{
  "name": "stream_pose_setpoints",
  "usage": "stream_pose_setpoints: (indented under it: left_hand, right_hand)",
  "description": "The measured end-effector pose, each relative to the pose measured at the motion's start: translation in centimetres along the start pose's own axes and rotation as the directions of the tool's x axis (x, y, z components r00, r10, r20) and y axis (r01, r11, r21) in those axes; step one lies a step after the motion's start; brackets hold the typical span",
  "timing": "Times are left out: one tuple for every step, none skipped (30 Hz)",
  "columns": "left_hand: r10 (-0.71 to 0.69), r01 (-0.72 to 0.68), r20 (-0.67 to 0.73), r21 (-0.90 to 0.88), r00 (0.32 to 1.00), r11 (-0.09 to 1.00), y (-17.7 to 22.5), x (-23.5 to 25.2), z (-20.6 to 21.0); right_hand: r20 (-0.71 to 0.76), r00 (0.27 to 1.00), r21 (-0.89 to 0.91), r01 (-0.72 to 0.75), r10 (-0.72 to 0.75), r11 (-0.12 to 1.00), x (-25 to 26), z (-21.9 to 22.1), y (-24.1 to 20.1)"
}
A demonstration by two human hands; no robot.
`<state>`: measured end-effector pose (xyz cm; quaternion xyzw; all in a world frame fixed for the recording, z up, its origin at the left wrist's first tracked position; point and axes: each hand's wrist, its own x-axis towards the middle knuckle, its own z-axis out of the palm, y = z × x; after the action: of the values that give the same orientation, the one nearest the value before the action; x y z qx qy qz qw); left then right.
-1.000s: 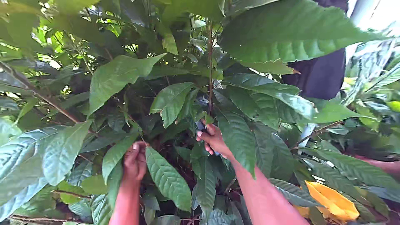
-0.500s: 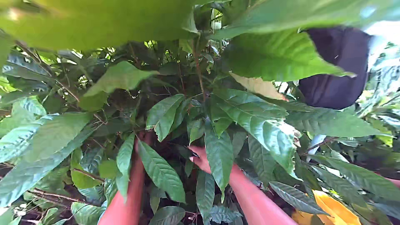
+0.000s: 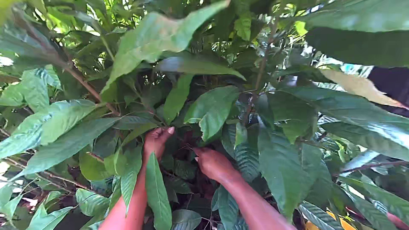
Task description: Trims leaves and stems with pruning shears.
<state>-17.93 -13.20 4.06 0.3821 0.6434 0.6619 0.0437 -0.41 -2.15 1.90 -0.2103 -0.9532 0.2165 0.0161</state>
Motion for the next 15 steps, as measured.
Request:
stream_pose_setpoints:
  left_hand:
    - [-0.006,0.006,0.003,-0.01,1.0,1.0,-0.1,0.2,-0.2]
    - [-0.02,0.02,0.011,-0.016,1.0,1.0,-0.2,0.4,-0.5]
    - [-0.035,0.036,0.016,-0.016,0.999,0.999,-0.3,0.5,-0.9]
    - [-0.046,0.046,0.022,-0.015,0.999,0.999,-0.5,0.7,-1.2]
    - [-0.052,0.052,0.029,-0.019,0.998,0.998,-0.7,0.8,-1.4]
    - [-0.052,0.053,0.04,-0.021,0.998,0.998,-0.9,0.8,-1.5]
    - [-0.048,0.049,0.056,-0.024,0.997,0.999,-0.9,0.8,-1.5]
    - [-0.041,0.043,0.072,-0.026,0.997,0.999,-0.8,0.8,-1.4]
    - [-0.032,0.035,0.084,-0.035,0.996,0.999,-0.7,0.8,-1.3]
    - [-0.025,0.029,0.083,-0.049,0.996,0.998,-0.6,0.7,-1.1]
    - [-0.02,0.024,0.058,-0.066,0.998,0.998,-0.5,0.7,-1.0]
    - [-0.013,0.014,0.012,-0.089,1.0,0.996,-0.5,0.8,-0.9]
    - [-0.008,0.003,-0.043,-0.115,0.999,0.993,-0.6,1.1,-1.1]
    - [-0.005,-0.01,-0.105,-0.137,0.994,0.991,-0.7,1.3,-1.2]
    - [-0.009,-0.017,-0.165,-0.153,0.986,0.988,-0.8,1.5,-1.5]
  right_hand:
    - [0.063,0.997,-0.026,-0.047,0.049,0.999,0.1,-0.2,0.0]
    - [0.111,0.99,-0.042,-0.087,0.091,0.995,0.0,-0.4,-0.1]
    - [0.136,0.983,-0.049,-0.12,0.126,0.992,-0.2,-0.6,-0.2]
    - [0.131,0.98,-0.044,-0.143,0.148,0.989,-0.4,-0.7,-0.5]
    - [0.101,0.983,-0.033,-0.153,0.155,0.988,-0.6,-0.7,-0.8]
    - [0.053,0.988,-0.017,-0.147,0.147,0.989,-0.7,-0.6,-1.2]
    - [0.014,0.991,0.001,-0.134,0.134,0.991,-0.6,-0.3,-1.5]
    - [0.004,0.992,0.014,-0.126,0.126,0.992,-0.1,0.1,-1.6]
    - [0.028,0.99,0.014,-0.136,0.135,0.991,0.5,0.6,-1.6]
    - [0.067,0.984,-0.003,-0.164,0.164,0.986,1.0,1.1,-1.4]
    - [0.08,0.978,-0.016,-0.193,0.193,0.981,1.4,1.4,-1.2]
    - [0.072,0.974,-0.011,-0.213,0.214,0.977,1.5,1.6,-1.0]
    - [0.051,0.974,0.018,-0.22,0.219,0.975,1.4,1.4,-1.1]
    - [0.028,0.977,0.068,-0.212,0.211,0.975,1.1,1.2,-1.3]
    - [0.003,0.982,0.137,-0.19,0.191,0.972,0.7,0.8,-1.5]
